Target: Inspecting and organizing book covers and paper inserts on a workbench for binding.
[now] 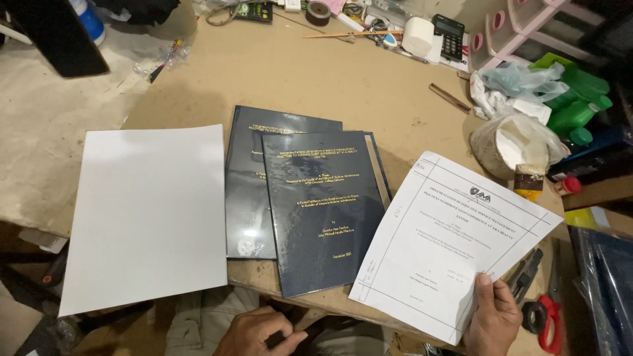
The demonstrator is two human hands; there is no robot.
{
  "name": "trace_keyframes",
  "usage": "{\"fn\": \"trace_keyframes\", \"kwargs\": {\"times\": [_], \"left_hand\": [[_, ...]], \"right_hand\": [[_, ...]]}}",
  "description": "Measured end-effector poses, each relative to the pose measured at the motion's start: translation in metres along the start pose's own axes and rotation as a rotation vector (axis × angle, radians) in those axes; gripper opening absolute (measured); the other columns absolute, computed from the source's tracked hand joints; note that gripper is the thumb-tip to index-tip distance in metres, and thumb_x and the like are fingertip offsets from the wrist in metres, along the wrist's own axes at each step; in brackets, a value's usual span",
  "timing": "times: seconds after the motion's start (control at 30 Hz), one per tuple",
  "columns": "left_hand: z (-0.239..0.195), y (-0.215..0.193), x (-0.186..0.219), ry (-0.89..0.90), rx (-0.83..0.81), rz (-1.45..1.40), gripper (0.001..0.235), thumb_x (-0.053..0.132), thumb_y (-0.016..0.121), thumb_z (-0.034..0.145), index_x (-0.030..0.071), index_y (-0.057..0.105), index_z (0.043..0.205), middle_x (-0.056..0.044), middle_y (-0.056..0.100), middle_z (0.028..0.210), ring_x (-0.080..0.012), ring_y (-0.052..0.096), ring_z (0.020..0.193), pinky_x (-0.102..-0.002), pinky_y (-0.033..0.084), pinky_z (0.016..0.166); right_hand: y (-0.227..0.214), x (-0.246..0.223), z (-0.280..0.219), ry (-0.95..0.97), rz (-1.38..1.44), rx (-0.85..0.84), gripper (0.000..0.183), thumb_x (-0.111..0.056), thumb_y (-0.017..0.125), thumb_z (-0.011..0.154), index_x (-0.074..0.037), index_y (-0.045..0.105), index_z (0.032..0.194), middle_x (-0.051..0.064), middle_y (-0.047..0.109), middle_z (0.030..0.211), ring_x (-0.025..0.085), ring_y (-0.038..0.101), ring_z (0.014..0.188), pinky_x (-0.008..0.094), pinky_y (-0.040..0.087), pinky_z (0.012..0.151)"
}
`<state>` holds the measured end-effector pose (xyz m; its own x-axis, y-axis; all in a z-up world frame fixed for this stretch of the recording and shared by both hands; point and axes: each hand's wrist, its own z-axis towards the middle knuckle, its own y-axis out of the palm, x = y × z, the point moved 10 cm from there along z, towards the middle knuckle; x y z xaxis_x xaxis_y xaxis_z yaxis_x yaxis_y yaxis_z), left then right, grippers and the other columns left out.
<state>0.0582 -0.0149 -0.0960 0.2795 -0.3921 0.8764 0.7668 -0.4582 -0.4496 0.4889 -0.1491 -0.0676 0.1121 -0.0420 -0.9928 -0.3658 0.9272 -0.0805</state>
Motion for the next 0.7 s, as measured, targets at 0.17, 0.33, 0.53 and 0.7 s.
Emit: {"fn": "trace_keyframes", "kwargs": {"times": [0.17, 0.33, 0.53, 0.7], "left_hand": [[0.003, 0.002, 0.004, 0.058, -0.015, -0.032, 0.014, 0.035, 0.083, 0.086, 0.021, 0.084, 0.088, 0.007, 0.085, 0.081, -0.0085, 0.073, 0.064, -0.029, 0.060, 0.057], [0.001, 0.009, 0.001, 0.086, -0.038, 0.005, 0.012, 0.031, 0.079, 0.091, 0.021, 0.083, 0.096, 0.006, 0.083, 0.081, -0.0078, 0.072, 0.064, -0.027, 0.058, 0.055], [0.004, 0.003, 0.013, 0.077, -0.028, -0.008, 0.006, 0.020, 0.081, 0.086, 0.021, 0.084, 0.092, 0.008, 0.077, 0.069, -0.0064, 0.060, 0.056, -0.028, 0.050, 0.049], [0.002, 0.003, 0.008, 0.044, -0.060, -0.041, 0.017, 0.013, 0.082, 0.074, 0.025, 0.081, 0.087, 0.015, 0.077, 0.073, -0.0066, 0.062, 0.061, -0.028, 0.049, 0.054]], "right_hand": [[0.000, -0.001, 0.000, -0.019, 0.006, -0.010, 0.018, -0.026, 0.074, 0.102, -0.009, 0.069, 0.103, -0.004, 0.072, 0.110, 0.003, 0.062, 0.102, 0.017, 0.057, 0.093], [-0.003, 0.004, 0.002, -0.031, 0.025, -0.004, 0.016, -0.025, 0.075, 0.102, -0.011, 0.069, 0.104, -0.006, 0.070, 0.105, 0.003, 0.062, 0.099, 0.017, 0.057, 0.094], [-0.005, 0.001, 0.000, -0.050, -0.078, 0.007, 0.019, -0.027, 0.073, 0.108, -0.009, 0.069, 0.104, -0.007, 0.068, 0.099, 0.003, 0.059, 0.093, 0.017, 0.053, 0.080], [-0.009, 0.004, 0.002, -0.042, -0.088, 0.039, 0.016, -0.027, 0.075, 0.107, -0.011, 0.070, 0.107, -0.008, 0.068, 0.098, 0.001, 0.060, 0.092, 0.015, 0.056, 0.082]]}}
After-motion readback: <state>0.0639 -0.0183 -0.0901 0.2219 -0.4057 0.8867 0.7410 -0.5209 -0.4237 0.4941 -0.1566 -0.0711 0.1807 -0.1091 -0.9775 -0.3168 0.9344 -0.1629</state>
